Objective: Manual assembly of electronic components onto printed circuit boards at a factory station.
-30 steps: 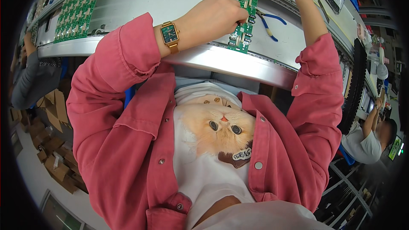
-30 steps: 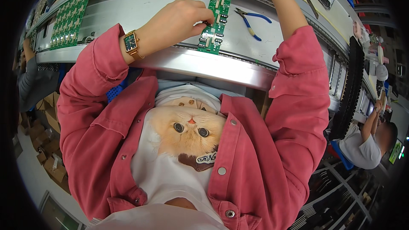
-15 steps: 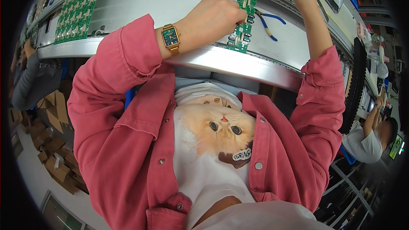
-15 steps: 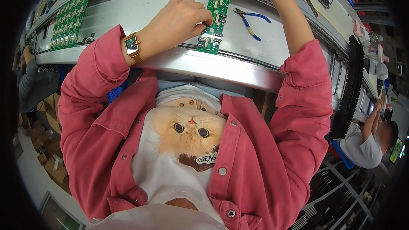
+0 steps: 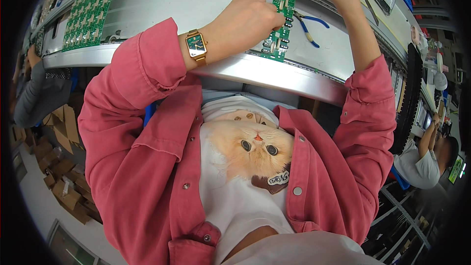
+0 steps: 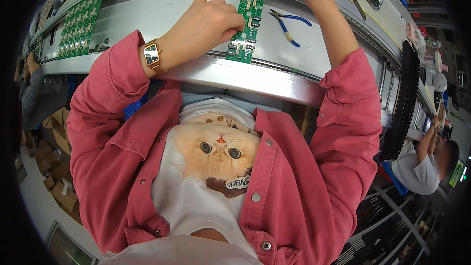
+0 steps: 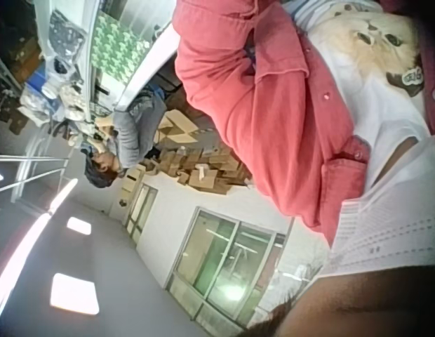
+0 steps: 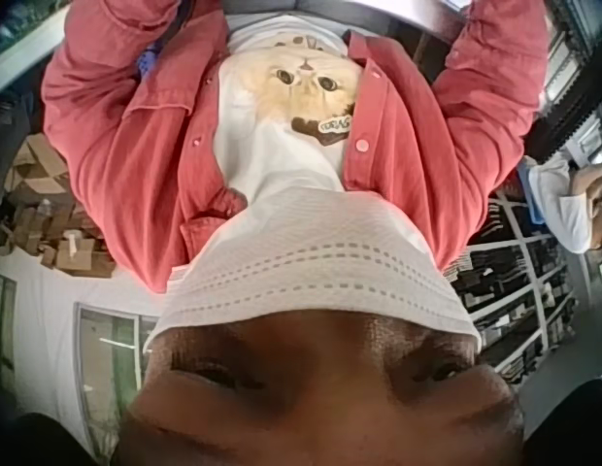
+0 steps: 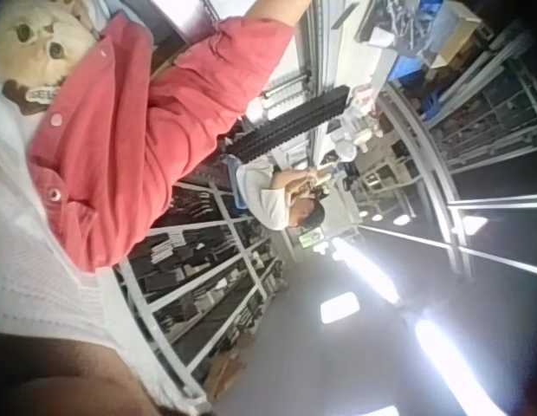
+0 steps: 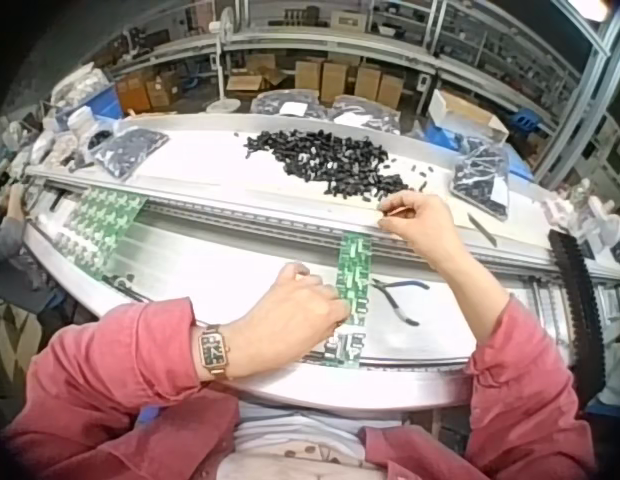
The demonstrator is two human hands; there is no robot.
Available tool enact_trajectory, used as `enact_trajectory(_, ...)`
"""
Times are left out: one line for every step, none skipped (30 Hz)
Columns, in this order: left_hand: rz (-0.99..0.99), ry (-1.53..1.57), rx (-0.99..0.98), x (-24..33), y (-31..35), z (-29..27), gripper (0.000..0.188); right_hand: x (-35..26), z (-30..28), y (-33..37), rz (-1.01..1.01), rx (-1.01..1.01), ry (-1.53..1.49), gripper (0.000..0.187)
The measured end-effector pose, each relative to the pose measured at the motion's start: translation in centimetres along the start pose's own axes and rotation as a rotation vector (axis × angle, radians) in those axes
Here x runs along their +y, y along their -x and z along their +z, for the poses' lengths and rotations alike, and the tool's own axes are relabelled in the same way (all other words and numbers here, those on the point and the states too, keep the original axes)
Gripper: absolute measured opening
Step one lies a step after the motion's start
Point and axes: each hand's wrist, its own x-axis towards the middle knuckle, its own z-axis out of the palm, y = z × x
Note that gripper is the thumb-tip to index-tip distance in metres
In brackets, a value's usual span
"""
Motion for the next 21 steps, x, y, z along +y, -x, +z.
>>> enact_trajectory(-0.004, 0.003, -0.006, 0.0, 0.0, 0.0, 0.002, -0.1, 0.1, 0.1, 0.013, -0.020, -0.054, 0.019)
enact_trajectory(-0.007, 0.006, -0.012, 0.0, -0.1, 0.0, 0.002, -0.1, 0.3, 0.2, 0.026, -0.041, -0.107, 0.019)
enact_trajectory(-0.011, 0.009, -0.018, 0.0, -0.1, 0.0, 0.002, -0.1, 0.4, 0.4, 0.039, -0.061, -0.161, 0.019)
enact_trajectory(-0.015, 0.013, -0.024, 0.0, -0.2, 0.0, 0.002, 0.0, 0.4, 0.4, 0.053, -0.082, -0.214, 0.020)
enact_trajectory(-0.014, 0.012, -0.023, 0.0, -0.2, 0.1, 0.002, 0.1, 0.4, 0.4, 0.052, -0.081, -0.214, 0.020)
enact_trajectory(0.002, 0.023, 0.003, 0.0, -0.2, 0.2, 0.002, 0.2, 0.5, 0.4, 0.037, -0.081, -0.219, 0.020)
enact_trajectory(0.018, 0.035, 0.030, -0.1, -0.2, 0.3, 0.004, 0.3, 0.5, 0.5, 0.022, -0.082, -0.223, 0.020)
enact_trajectory(0.034, 0.046, 0.057, -0.2, -0.1, 0.5, 0.006, 0.3, 0.5, 0.5, 0.007, -0.083, -0.227, 0.020)
enact_trajectory(0.050, 0.058, 0.083, -0.2, -0.1, 0.5, 0.009, 0.4, 0.5, 0.5, -0.008, -0.083, -0.231, 0.020)
enact_trajectory(0.050, 0.057, 0.083, -0.2, -0.1, 0.5, 0.009, 0.3, 0.4, 0.6, -0.009, -0.083, -0.232, 0.020)
enact_trajectory(0.051, 0.052, 0.083, -0.1, -0.1, 0.4, 0.008, 0.1, 0.4, 0.7, -0.018, -0.083, -0.231, 0.020)
enact_trajectory(0.052, 0.048, 0.083, 0.0, -0.2, 0.2, 0.008, 0.0, 0.3, 0.8, -0.028, -0.082, -0.230, 0.020)
enact_trajectory(0.053, 0.044, 0.083, 0.0, -0.2, 0.1, 0.008, -0.2, 0.3, 1.0, -0.037, -0.080, -0.229, 0.020)
enact_trajectory(0.056, 0.040, 0.084, 0.1, -0.2, 0.0, 0.008, -0.4, 0.2, 1.2, -0.046, -0.078, -0.227, 0.020)
enact_trajectory(0.054, 0.038, 0.085, 0.0, -0.3, -0.2, 0.008, -0.8, 0.2, 1.4, -0.048, -0.080, -0.228, 0.020)
enact_trajectory(0.029, 0.029, 0.058, -0.2, -0.5, -0.6, 0.006, -1.4, 0.2, 1.9, -0.049, -0.114, -0.234, 0.020)
enact_trajectory(0.005, 0.021, 0.030, -0.6, -0.8, -0.9, 0.004, -1.9, 0.2, 2.3, -0.049, -0.147, -0.241, 0.020)
enact_trajectory(-0.018, 0.013, 0.002, -1.1, -1.2, -1.3, 0.005, -2.3, 0.1, 2.9, -0.048, -0.180, -0.247, 0.020)
enact_trajectory(-0.040, 0.006, -0.026, -1.7, -1.8, -1.6, 0.006, -2.6, 0.1, 3.3, -0.046, -0.213, -0.254, 0.020)
enact_trajectory(0.018, 0.140, -0.050, -3.6, -3.0, -1.9, 0.008, -3.3, 0.1, 3.9, -0.056, -0.217, -0.252, 0.020)
enact_trajectory(0.077, 0.275, -0.074, -5.4, -4.2, -2.2, 0.012, -3.8, 0.1, 4.4, -0.082, -0.224, -0.219, 0.020)
